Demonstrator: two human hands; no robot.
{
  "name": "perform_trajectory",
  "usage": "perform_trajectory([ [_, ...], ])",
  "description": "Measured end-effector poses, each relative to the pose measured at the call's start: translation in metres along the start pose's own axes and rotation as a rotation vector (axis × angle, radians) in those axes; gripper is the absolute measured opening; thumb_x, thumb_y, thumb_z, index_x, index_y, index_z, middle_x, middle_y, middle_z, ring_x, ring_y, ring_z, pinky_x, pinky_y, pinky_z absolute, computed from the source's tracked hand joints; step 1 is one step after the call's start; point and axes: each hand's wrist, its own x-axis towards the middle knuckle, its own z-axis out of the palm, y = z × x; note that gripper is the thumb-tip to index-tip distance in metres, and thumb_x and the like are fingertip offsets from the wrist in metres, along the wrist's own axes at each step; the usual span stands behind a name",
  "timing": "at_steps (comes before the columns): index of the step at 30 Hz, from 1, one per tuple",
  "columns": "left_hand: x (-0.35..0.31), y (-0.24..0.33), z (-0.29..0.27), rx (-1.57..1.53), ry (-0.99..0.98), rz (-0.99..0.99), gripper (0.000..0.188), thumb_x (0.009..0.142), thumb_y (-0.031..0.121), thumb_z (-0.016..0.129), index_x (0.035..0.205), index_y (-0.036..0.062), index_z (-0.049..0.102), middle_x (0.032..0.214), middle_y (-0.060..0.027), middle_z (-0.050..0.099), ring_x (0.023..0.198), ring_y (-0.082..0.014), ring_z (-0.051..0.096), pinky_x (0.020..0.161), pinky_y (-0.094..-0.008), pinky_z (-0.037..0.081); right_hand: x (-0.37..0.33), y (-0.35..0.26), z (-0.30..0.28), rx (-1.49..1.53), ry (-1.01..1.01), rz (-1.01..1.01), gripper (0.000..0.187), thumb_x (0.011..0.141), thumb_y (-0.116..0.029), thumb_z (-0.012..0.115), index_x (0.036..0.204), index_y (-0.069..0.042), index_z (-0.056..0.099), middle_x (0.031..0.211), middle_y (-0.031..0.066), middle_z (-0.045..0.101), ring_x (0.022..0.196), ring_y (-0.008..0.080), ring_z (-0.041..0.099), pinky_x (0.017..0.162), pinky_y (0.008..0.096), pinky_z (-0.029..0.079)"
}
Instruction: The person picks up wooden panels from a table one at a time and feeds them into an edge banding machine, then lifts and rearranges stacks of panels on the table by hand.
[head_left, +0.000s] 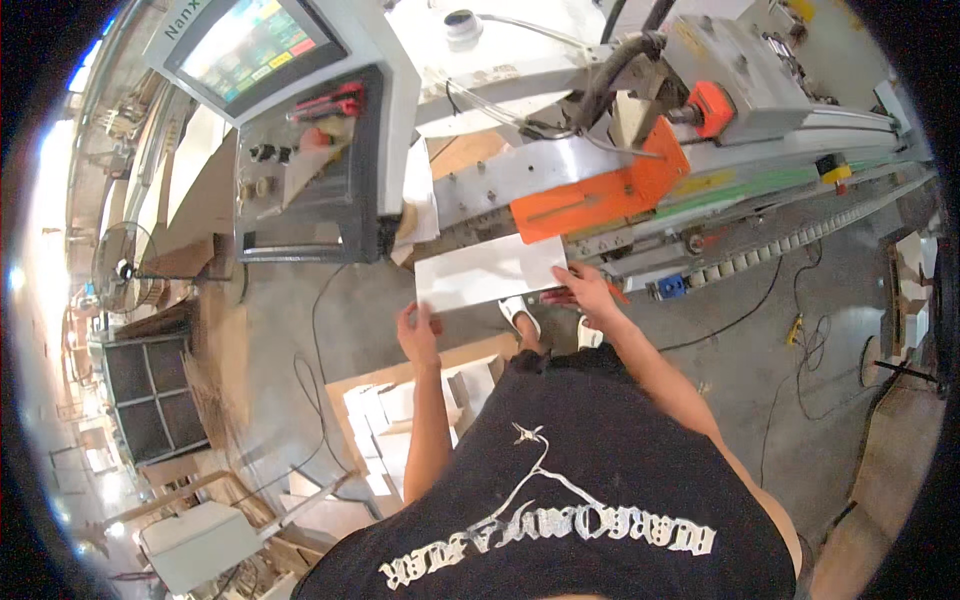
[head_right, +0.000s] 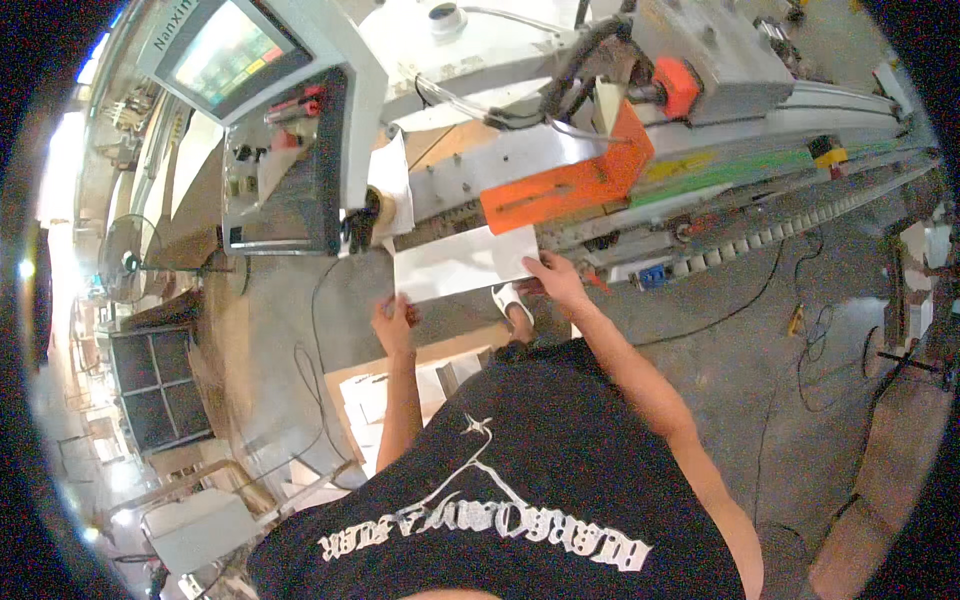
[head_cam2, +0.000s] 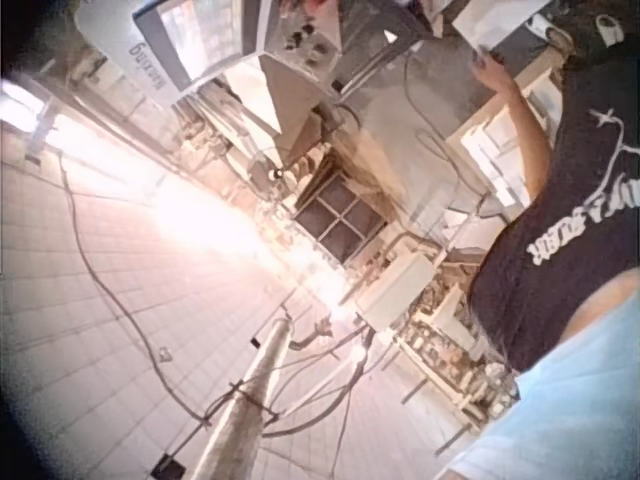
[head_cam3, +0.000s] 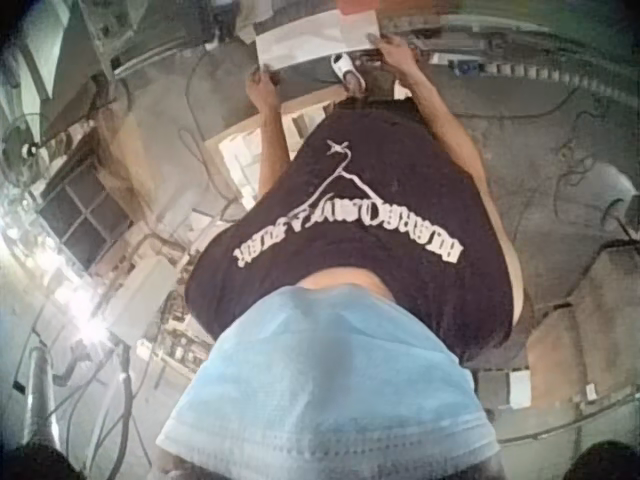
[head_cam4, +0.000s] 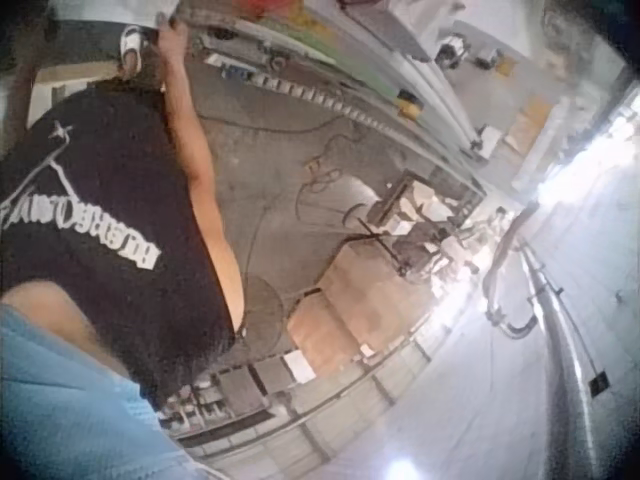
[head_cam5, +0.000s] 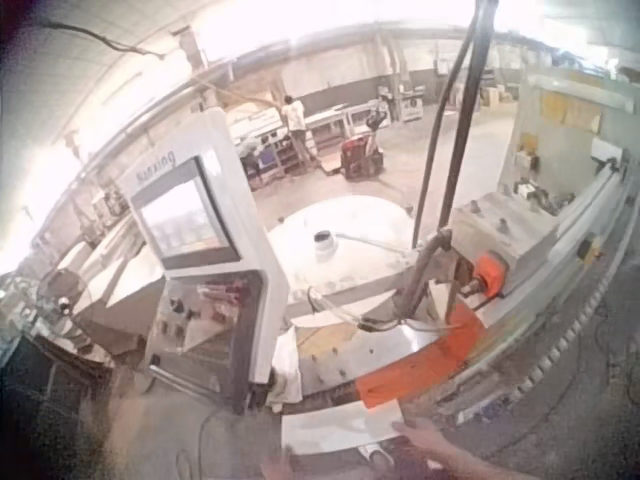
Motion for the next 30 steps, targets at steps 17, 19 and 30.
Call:
perform_trajectory([
  [17, 0.017, 0.003, 0.017, 0.108, -0.233, -0.038, 0.034, 0.088, 0.011, 0.059, 0.118, -0.0012, 0.049, 0.084, -0.0097, 0.064, 0.070, -0.0185, 0.065, 0.055, -0.0268, 0.046, 0.030, 0.033, 0.047, 0.390, 0.239, -0.219, 0.035, 0.085, -0.005, 0.051, 0.117, 0.008, 0.049, 0.106, 0.0146, 0.060, 0.102, 0.0228, 0.060, 0.091, 0.0326, 0.049],
  [19, 0.013, 0.010, 0.029, 0.028, -0.182, -0.028, 0.032, 0.085, 0.006, 0.058, 0.114, -0.0029, 0.049, 0.084, -0.0117, 0.064, 0.072, -0.0202, 0.066, 0.053, -0.0278, 0.048, 0.041, 0.034, 0.045, 0.494, 0.296, -0.196, 0.033, 0.082, -0.001, 0.050, 0.114, 0.006, 0.049, 0.106, 0.0146, 0.058, 0.101, 0.0235, 0.060, 0.090, 0.0326, 0.049],
  [30, -0.017, 0.015, 0.101, -0.064, -0.346, -0.097, 0.039, 0.082, -0.001, 0.055, 0.118, -0.0048, 0.040, 0.095, -0.0186, 0.062, 0.081, -0.0253, 0.066, 0.062, -0.0312, 0.051, 0.024, 0.005, -0.014, 0.614, 0.523, -0.328, 0.026, 0.075, 0.005, 0.047, 0.101, -0.002, 0.046, 0.094, 0.0128, 0.059, 0.086, 0.0246, 0.063, 0.075, 0.0352, 0.054],
])
